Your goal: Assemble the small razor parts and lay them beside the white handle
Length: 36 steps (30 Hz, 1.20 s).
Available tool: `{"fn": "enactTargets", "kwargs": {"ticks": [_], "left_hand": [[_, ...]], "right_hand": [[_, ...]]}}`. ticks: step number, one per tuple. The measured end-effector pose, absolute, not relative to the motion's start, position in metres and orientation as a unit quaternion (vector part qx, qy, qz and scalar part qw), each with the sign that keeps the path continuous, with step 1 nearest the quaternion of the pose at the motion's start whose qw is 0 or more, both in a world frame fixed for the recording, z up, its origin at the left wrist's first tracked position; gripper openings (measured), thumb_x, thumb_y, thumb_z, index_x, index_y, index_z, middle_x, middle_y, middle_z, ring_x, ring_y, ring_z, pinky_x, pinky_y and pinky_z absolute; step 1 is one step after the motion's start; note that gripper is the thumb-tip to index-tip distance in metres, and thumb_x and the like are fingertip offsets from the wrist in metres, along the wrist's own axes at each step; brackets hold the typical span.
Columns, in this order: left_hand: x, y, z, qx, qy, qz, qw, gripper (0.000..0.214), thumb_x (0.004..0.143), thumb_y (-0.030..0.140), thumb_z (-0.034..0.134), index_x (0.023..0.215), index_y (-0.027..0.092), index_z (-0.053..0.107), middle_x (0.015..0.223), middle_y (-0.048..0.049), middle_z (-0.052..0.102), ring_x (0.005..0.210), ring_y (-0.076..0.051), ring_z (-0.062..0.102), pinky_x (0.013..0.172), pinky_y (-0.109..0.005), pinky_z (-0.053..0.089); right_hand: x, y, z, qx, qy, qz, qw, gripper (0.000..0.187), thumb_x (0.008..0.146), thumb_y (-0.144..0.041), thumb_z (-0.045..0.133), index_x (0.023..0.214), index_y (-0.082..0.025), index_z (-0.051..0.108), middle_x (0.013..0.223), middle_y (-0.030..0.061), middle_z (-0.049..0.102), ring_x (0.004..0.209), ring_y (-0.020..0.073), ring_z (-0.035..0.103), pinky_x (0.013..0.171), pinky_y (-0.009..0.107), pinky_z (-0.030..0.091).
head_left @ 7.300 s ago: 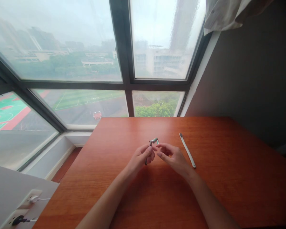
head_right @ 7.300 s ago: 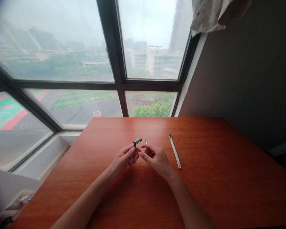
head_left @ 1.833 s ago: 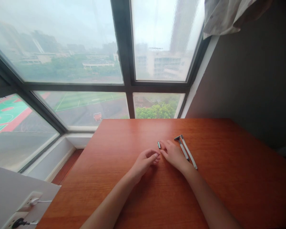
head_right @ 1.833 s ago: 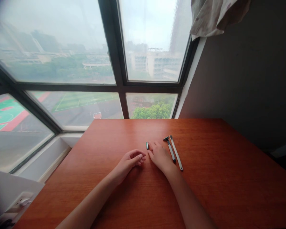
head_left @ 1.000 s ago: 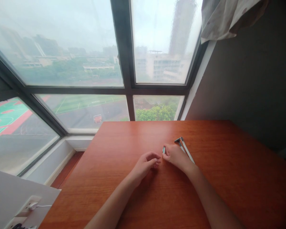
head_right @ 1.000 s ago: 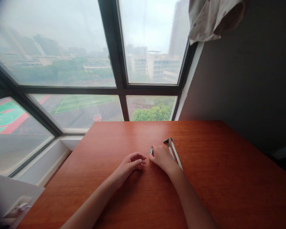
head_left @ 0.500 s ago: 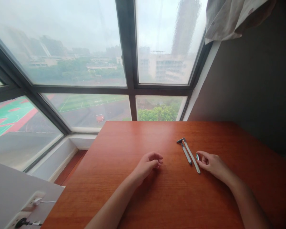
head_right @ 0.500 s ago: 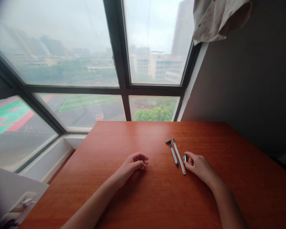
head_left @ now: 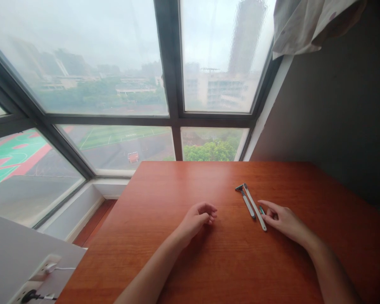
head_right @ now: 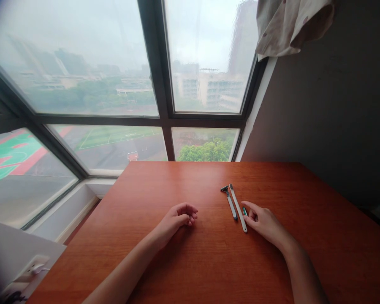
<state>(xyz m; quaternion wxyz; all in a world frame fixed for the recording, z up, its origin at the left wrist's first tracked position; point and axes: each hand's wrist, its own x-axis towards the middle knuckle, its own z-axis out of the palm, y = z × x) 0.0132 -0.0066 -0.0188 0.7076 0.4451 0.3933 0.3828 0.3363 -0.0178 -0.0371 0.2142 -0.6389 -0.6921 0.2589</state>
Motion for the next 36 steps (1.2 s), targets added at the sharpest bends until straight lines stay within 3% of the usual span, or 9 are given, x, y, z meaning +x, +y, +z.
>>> {"fn": "enactTargets", "kwargs": {"ticks": [14,22,27,32,36], "left_hand": [[0.015,-0.008,-0.012,0.45,0.404,0.378,0.701,0.022,0.064,0.011,0.058,0.084,0.013,0.067,0.08,-0.0054,0.065,0.07,-0.013,0.056,0.065,-0.024,0.042],[0.015,-0.008,-0.015,0.459,0.409,0.38,0.691,0.021,0.067,0.013,0.057,0.086,0.012,0.065,0.081,-0.0058,0.064,0.069,-0.012,0.056,0.064,-0.023,0.043],[0.015,-0.005,-0.023,0.516,0.42,0.402,0.629,0.018,0.076,0.021,0.056,0.091,0.014,0.062,0.08,-0.0041,0.061,0.063,-0.012,0.055,0.058,-0.024,0.044],[0.013,-0.004,-0.028,0.646,0.424,0.38,0.507,0.02,0.083,0.02,0.05,0.098,0.015,0.063,0.08,-0.0033,0.063,0.065,-0.013,0.056,0.063,-0.025,0.045],[0.013,-0.004,-0.027,0.699,0.421,0.365,0.448,0.02,0.083,0.017,0.049,0.095,0.016,0.065,0.081,-0.0034,0.065,0.071,-0.015,0.057,0.068,-0.025,0.045]], "right_hand": [[0.34,-0.021,-0.043,-0.64,-0.693,0.261,0.205,0.042,0.076,-0.028,0.052,0.114,-0.017,0.064,0.063,-0.0025,0.056,0.055,0.0137,0.051,0.055,0.023,0.04],[0.303,-0.017,-0.012,-0.643,-0.7,0.174,0.258,0.039,0.082,-0.032,0.048,0.114,-0.016,0.062,0.064,-0.0009,0.059,0.056,0.0156,0.055,0.058,0.025,0.041],[0.225,-0.013,0.006,-0.575,-0.749,0.182,0.274,0.02,0.085,-0.03,0.049,0.085,-0.021,0.067,0.071,0.0007,0.066,0.063,0.0152,0.059,0.059,0.023,0.039],[0.179,-0.003,-0.012,-0.566,-0.749,0.156,0.308,0.034,0.09,-0.031,0.046,0.061,-0.018,0.058,0.057,0.0008,0.06,0.052,0.013,0.05,0.053,0.024,0.03],[0.175,-0.002,-0.033,-0.553,-0.75,0.164,0.323,0.038,0.093,-0.032,0.041,0.061,-0.018,0.055,0.055,0.0008,0.057,0.053,0.0129,0.05,0.054,0.023,0.03]]}}
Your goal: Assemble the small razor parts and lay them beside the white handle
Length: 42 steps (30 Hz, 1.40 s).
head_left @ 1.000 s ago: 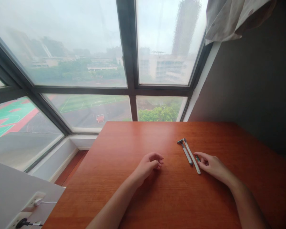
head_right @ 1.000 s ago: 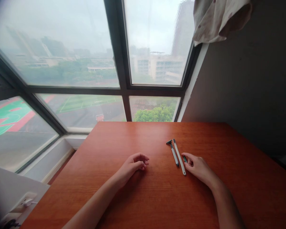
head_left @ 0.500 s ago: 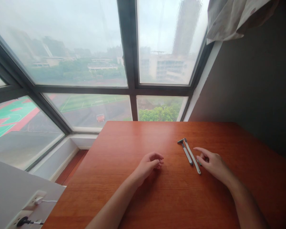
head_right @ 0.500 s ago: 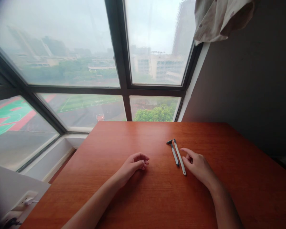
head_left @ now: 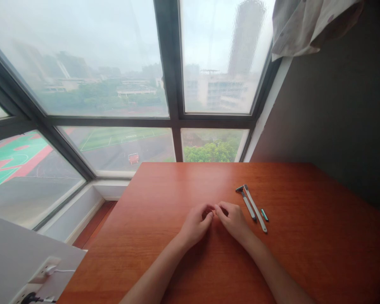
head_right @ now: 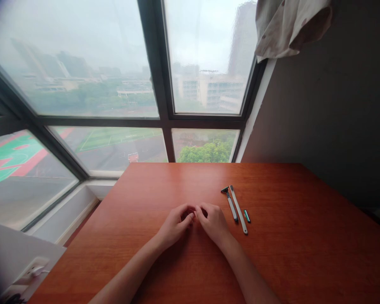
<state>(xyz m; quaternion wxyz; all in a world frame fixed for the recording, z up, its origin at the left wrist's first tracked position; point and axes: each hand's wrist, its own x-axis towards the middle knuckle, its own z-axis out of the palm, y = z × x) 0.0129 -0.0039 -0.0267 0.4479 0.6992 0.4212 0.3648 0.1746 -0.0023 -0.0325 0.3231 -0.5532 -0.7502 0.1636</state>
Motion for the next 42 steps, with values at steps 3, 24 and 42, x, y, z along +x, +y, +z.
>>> {"fn": "enactTargets", "kwargs": {"ticks": [3,24,42], "left_hand": [[0.013,-0.004,-0.025,0.722,0.428,0.358,0.409,0.019,0.081,0.013,0.049,0.091,0.016,0.065,0.082,-0.0036,0.067,0.075,-0.017,0.058,0.07,-0.026,0.045],[0.011,-0.007,-0.025,0.777,0.411,0.334,0.341,0.02,0.081,0.009,0.047,0.088,0.018,0.064,0.089,-0.0044,0.068,0.082,-0.018,0.06,0.077,-0.028,0.045],[0.009,-0.006,-0.025,0.783,0.404,0.334,0.336,0.022,0.082,0.01,0.047,0.092,0.018,0.064,0.091,-0.0052,0.068,0.084,-0.019,0.06,0.078,-0.029,0.046]], "right_hand": [[0.174,-0.008,-0.038,-0.522,-0.786,0.15,0.296,0.033,0.092,-0.029,0.042,0.066,-0.018,0.057,0.064,0.0026,0.062,0.06,0.0145,0.054,0.057,0.024,0.031],[0.179,-0.013,-0.028,-0.497,-0.824,0.135,0.238,0.024,0.093,-0.024,0.044,0.082,-0.021,0.066,0.081,0.0036,0.071,0.072,0.0178,0.063,0.064,0.026,0.035],[0.18,-0.013,-0.028,-0.502,-0.82,0.135,0.239,0.025,0.093,-0.025,0.043,0.083,-0.021,0.067,0.082,0.0035,0.072,0.074,0.0184,0.063,0.064,0.027,0.036]]}}
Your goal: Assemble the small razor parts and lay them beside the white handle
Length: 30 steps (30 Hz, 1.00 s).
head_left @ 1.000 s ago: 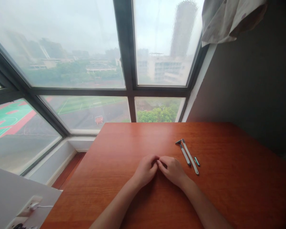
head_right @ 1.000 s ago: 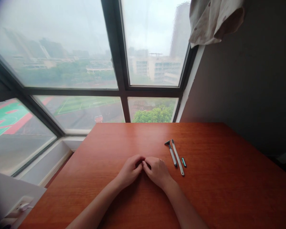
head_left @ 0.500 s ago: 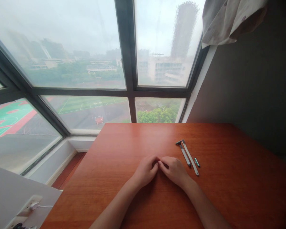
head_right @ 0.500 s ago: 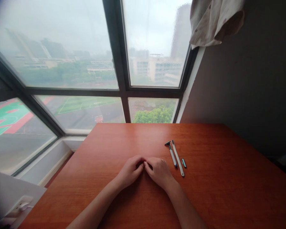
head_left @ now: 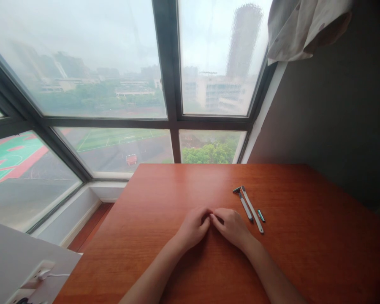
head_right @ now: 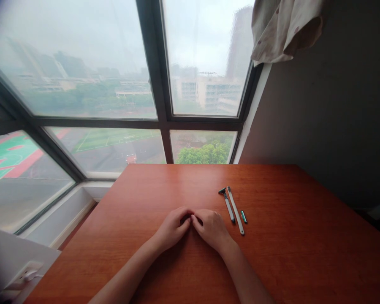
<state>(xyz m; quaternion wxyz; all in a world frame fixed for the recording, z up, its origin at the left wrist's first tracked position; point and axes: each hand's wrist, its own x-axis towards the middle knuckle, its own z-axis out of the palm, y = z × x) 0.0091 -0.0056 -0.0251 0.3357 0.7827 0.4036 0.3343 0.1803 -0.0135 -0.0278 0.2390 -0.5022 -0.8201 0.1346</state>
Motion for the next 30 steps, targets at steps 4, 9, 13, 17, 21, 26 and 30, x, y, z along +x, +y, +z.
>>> {"fn": "enactTargets", "kwargs": {"ticks": [4,9,13,17,21,26,30], "left_hand": [[0.0093,-0.0056,-0.025,0.784,0.401,0.335,0.335,0.022,0.082,0.01,0.047,0.092,0.018,0.064,0.092,-0.0052,0.068,0.085,-0.019,0.06,0.079,-0.029,0.046],[0.0092,-0.0066,-0.0241,0.786,0.398,0.336,0.334,0.022,0.083,0.01,0.046,0.092,0.019,0.063,0.092,-0.0048,0.068,0.084,-0.019,0.06,0.078,-0.029,0.045],[0.0093,-0.007,-0.0239,0.785,0.402,0.334,0.333,0.021,0.081,0.01,0.047,0.092,0.018,0.064,0.091,-0.0047,0.068,0.084,-0.018,0.06,0.078,-0.028,0.045],[0.0099,-0.0068,-0.0242,0.785,0.402,0.333,0.334,0.022,0.081,0.009,0.047,0.093,0.018,0.064,0.092,-0.0046,0.068,0.085,-0.018,0.06,0.079,-0.028,0.045],[0.0096,-0.0067,-0.0242,0.784,0.399,0.337,0.337,0.022,0.081,0.009,0.047,0.093,0.018,0.064,0.093,-0.0047,0.068,0.085,-0.018,0.06,0.079,-0.029,0.045],[0.0089,-0.0072,-0.0244,0.785,0.4,0.336,0.332,0.022,0.081,0.009,0.047,0.093,0.019,0.064,0.092,-0.0047,0.068,0.085,-0.019,0.06,0.079,-0.029,0.045],[0.009,-0.0073,-0.0238,0.784,0.401,0.339,0.331,0.022,0.081,0.009,0.047,0.092,0.019,0.064,0.092,-0.0046,0.068,0.084,-0.019,0.06,0.079,-0.029,0.045]], "right_hand": [[0.1803,-0.0133,-0.0275,-0.505,-0.819,0.138,0.234,0.027,0.093,-0.026,0.042,0.083,-0.021,0.067,0.081,0.0044,0.072,0.073,0.0189,0.063,0.064,0.027,0.037],[0.1803,-0.0129,-0.0268,-0.502,-0.819,0.145,0.238,0.028,0.093,-0.026,0.042,0.085,-0.021,0.068,0.082,0.0049,0.072,0.074,0.0187,0.064,0.066,0.026,0.038],[0.1804,-0.0135,-0.0262,-0.5,-0.82,0.147,0.238,0.027,0.093,-0.025,0.042,0.086,-0.021,0.068,0.084,0.0044,0.072,0.076,0.0188,0.064,0.066,0.026,0.038],[0.1805,-0.0137,-0.0271,-0.502,-0.819,0.146,0.237,0.025,0.093,-0.024,0.044,0.087,-0.021,0.068,0.084,0.0041,0.072,0.076,0.0188,0.064,0.066,0.026,0.038],[0.1807,-0.0136,-0.0274,-0.501,-0.819,0.149,0.236,0.026,0.093,-0.024,0.043,0.087,-0.021,0.068,0.084,0.0044,0.072,0.076,0.019,0.064,0.067,0.026,0.039],[0.1801,-0.0138,-0.0266,-0.505,-0.818,0.146,0.234,0.026,0.092,-0.025,0.044,0.087,-0.021,0.068,0.084,0.0045,0.072,0.077,0.0195,0.064,0.067,0.027,0.039],[0.18,-0.0136,-0.0272,-0.506,-0.817,0.146,0.235,0.026,0.092,-0.025,0.044,0.085,-0.021,0.068,0.083,0.0044,0.072,0.076,0.0192,0.064,0.067,0.027,0.04]]}}
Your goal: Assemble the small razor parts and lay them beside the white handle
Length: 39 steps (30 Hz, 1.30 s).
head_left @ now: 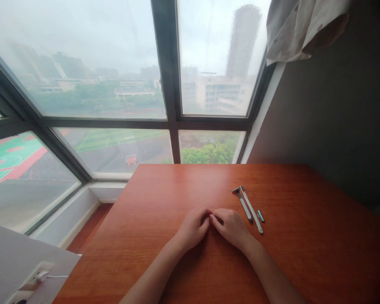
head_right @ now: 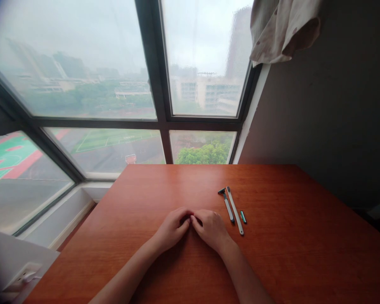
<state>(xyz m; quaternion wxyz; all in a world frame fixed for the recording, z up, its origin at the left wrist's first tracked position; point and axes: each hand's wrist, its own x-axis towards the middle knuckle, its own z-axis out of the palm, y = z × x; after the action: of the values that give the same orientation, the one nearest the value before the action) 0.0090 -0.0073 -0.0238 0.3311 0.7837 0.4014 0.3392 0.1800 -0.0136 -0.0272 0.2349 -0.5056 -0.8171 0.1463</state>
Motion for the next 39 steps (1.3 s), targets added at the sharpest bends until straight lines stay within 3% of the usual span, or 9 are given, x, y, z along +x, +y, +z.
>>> {"fn": "enactTargets", "kwargs": {"ticks": [39], "left_hand": [[0.009,-0.0072,-0.0228,0.786,0.404,0.332,0.33,0.02,0.082,0.01,0.047,0.091,0.018,0.064,0.091,-0.0049,0.068,0.084,-0.019,0.06,0.078,-0.029,0.045]], "right_hand": [[0.1804,-0.0138,-0.0252,-0.502,-0.817,0.156,0.236,0.024,0.092,-0.024,0.043,0.087,-0.021,0.067,0.085,0.0037,0.072,0.077,0.0188,0.065,0.068,0.027,0.04]]}}
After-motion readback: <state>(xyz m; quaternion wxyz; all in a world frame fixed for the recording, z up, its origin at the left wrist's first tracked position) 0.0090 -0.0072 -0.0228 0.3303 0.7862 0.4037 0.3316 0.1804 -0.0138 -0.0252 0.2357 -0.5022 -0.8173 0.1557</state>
